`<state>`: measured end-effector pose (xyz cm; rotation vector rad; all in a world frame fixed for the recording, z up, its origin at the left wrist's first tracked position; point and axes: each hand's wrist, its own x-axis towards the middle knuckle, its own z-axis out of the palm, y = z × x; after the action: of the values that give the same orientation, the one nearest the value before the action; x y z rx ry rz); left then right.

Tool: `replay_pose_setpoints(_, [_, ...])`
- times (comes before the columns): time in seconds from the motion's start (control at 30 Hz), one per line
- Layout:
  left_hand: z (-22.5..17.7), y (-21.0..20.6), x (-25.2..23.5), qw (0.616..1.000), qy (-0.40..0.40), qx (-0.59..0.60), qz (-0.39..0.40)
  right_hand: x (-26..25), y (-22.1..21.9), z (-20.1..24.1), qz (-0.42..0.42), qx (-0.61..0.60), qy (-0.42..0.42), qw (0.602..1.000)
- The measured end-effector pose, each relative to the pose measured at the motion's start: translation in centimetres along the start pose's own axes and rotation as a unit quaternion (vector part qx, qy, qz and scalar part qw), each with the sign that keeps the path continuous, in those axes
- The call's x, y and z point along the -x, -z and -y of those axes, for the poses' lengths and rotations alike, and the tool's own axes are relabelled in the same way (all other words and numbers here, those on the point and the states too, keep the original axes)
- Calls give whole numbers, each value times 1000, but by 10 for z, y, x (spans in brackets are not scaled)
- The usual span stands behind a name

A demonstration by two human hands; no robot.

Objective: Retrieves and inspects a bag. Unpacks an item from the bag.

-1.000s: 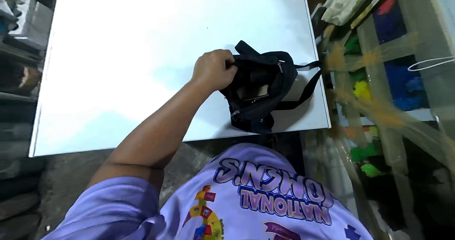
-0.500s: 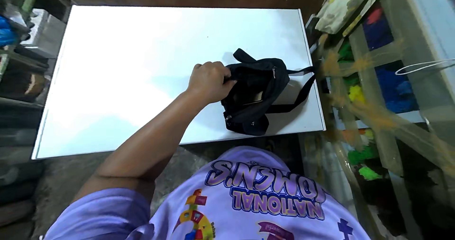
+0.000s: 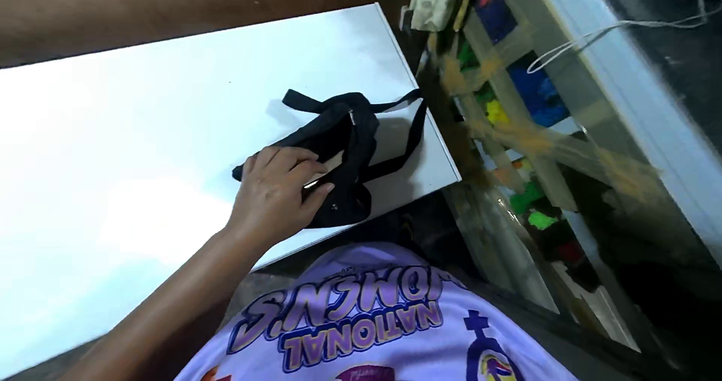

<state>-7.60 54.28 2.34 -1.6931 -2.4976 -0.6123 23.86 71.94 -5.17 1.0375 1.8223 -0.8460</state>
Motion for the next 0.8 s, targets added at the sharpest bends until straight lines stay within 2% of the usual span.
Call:
replay_pose_setpoints(0.2, [9,-10,13,1000,8,3,-9,13,0,2,-2,23,-5,1000])
replay_pose_setpoints(0.3, [11,-15,18,1000,15,12,-6,5,-15,-13,-69,-8,23,997])
replay_pose_setpoints(0.4, [13,-20,20,1000,18,24,-9,4,-13,-6,-26,-38,-8,999])
replay_pose_setpoints(0.43, [13,-22,21,999,20,27,-8,-15,-35,-25,-79,-8,56,995])
replay_pose_setpoints(0.47, [14,-23,22,999,22,30,-5,-55,-72,-59,-201,19,177,963])
replay_pose_setpoints(0.5, [14,-25,23,999,23,32,-4,-75,-81,-65,-161,8,161,974])
replay_pose_setpoints(0.53, [16,-26,23,999,23,34,-2,-82,-78,-59,-105,-8,110,988])
replay_pose_setpoints(0.57, [17,-27,23,999,23,36,0,-84,-76,-55,-82,-19,75,994])
replay_pose_setpoints(0.8, [18,-27,23,998,7,61,-1,-86,-64,-34,-79,-4,6,997])
